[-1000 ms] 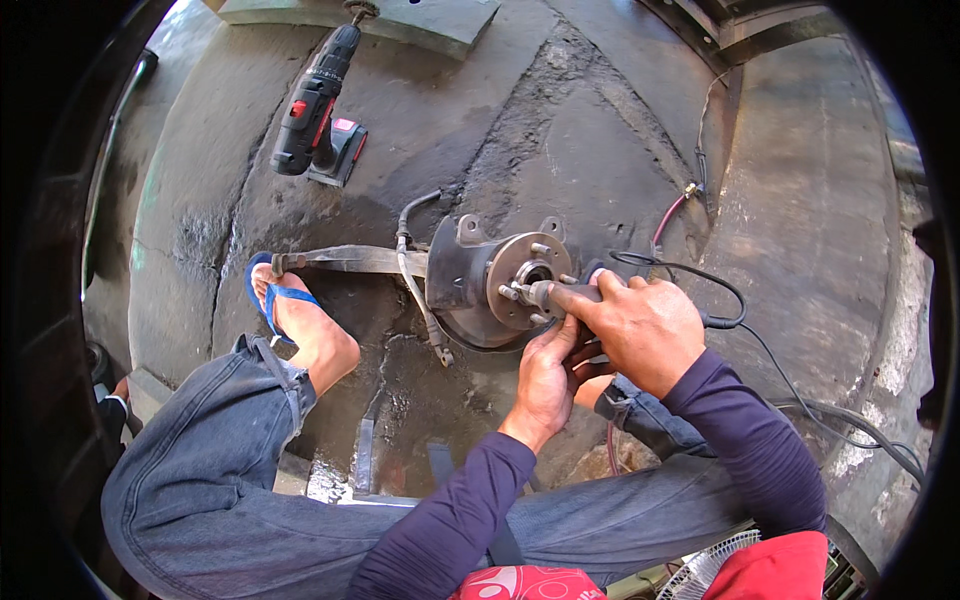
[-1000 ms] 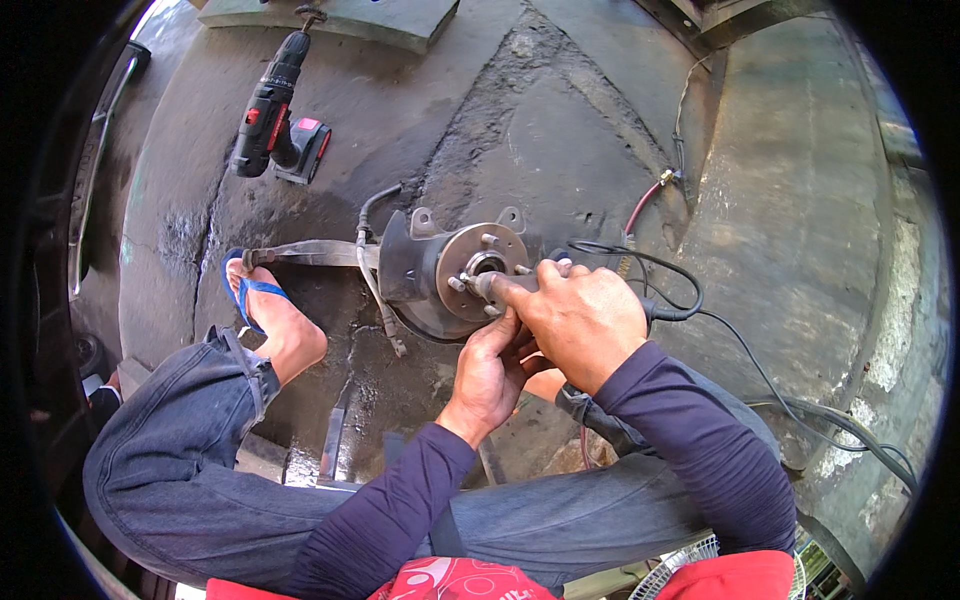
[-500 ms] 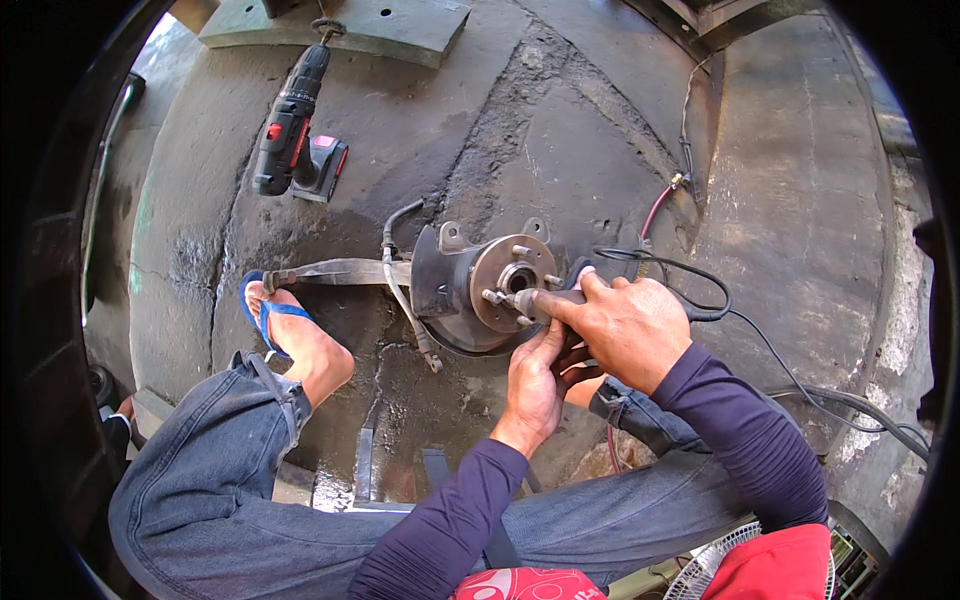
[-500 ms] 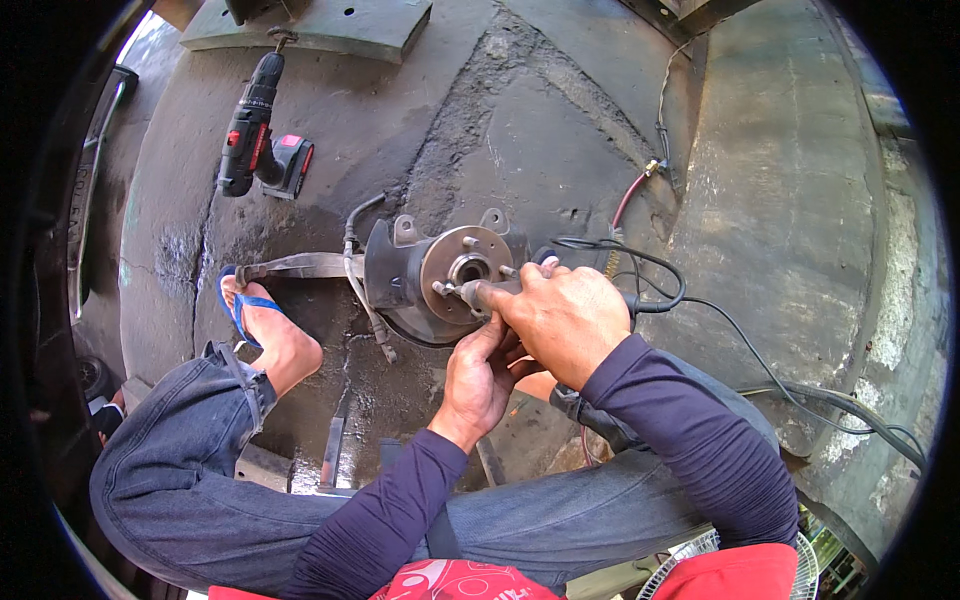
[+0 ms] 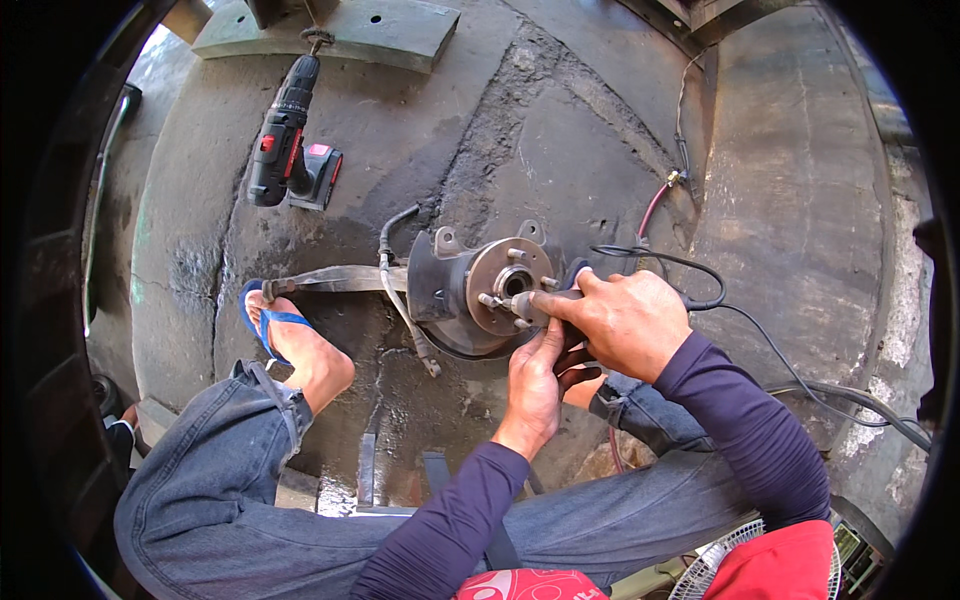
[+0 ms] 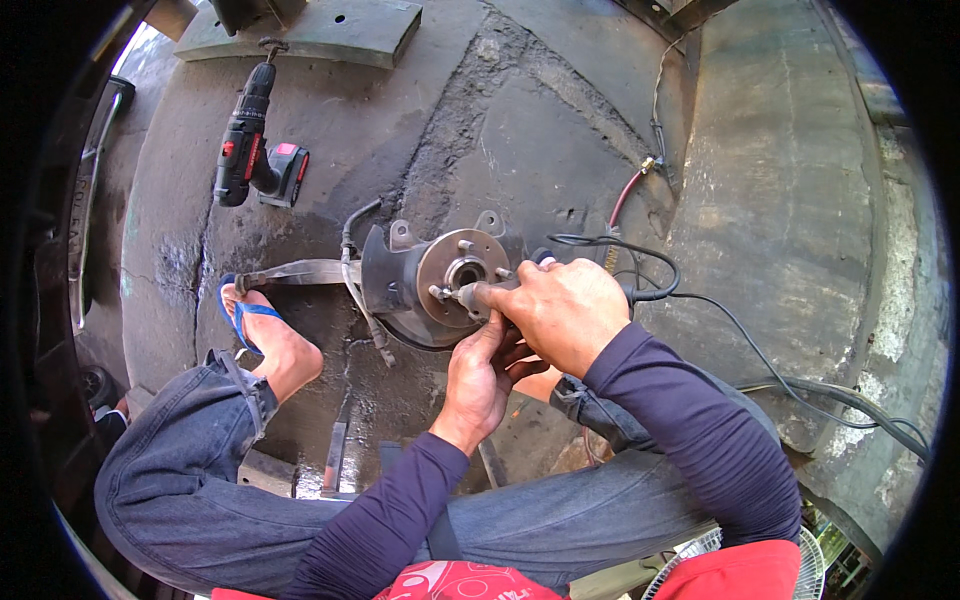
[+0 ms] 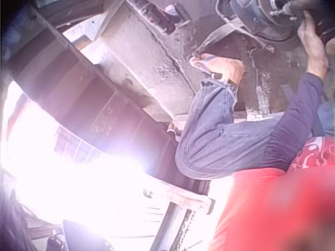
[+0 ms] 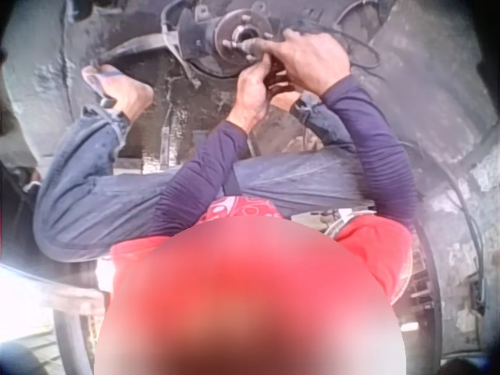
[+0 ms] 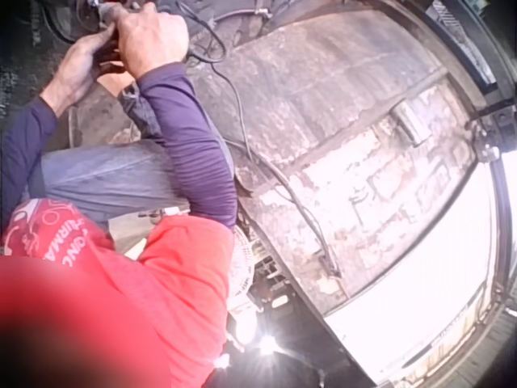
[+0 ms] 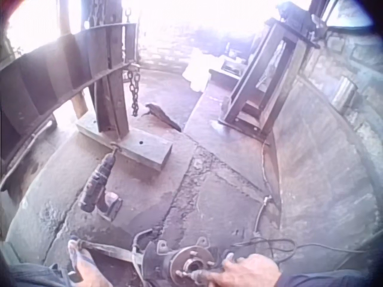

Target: The person sits on the floor and uses a rotary tool to grind and clean a brake assembly. They reposition the part multiple times to access different surfaces, then remove a central hub component and set it aside.

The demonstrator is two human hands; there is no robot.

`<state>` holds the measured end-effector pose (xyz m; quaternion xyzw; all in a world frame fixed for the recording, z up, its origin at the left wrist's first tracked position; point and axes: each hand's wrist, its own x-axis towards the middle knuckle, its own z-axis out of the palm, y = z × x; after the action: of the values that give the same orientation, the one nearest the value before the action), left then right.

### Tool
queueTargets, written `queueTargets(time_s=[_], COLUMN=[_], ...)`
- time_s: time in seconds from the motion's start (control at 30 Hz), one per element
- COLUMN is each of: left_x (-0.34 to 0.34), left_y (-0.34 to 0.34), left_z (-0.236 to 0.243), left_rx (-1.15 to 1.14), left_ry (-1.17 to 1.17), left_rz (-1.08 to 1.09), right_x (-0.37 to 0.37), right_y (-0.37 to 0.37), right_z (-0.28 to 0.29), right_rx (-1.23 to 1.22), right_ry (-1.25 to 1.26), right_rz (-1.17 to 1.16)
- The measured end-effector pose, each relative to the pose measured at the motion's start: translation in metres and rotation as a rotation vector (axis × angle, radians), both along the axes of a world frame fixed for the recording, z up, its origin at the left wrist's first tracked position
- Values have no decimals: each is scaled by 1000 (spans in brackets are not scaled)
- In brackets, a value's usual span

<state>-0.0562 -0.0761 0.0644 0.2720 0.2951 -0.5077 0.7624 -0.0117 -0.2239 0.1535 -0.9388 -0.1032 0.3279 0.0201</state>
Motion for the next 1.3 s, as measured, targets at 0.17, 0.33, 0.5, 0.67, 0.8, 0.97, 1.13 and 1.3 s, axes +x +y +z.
queueTargets(time_s=[0.17,0.33,0.5,0.67,0.8,0.97,1.13,1.3], left_x=[2,2,2,4,5,7,6,4], left_y=[-1,-2,-4,-6,-7,-8,-6,-6], left_z=[2,3,1,-3,-4,-3,0,-2], left_rx=[-6,-10,-4,-10,-7,-23,1,-7], left_ry=[-17,-34,-33,-50,-56,-72,1,-41], left_rz=[6,16,16,11,18,23,1,28], right_x=[1,1,4,6,9,11,9,7], right_y=[-1,0,-3,-3,-2,-3,-3,-4], right_z=[1,1,-1,0,2,2,0,-2], right_rx=[12,-1,-3,-39,-51,-44,-30,-38], right_ry=[-18,-30,-26,-26,9,10,24,10], right_rz=[-4,-4,37,32,21,6,61,67])
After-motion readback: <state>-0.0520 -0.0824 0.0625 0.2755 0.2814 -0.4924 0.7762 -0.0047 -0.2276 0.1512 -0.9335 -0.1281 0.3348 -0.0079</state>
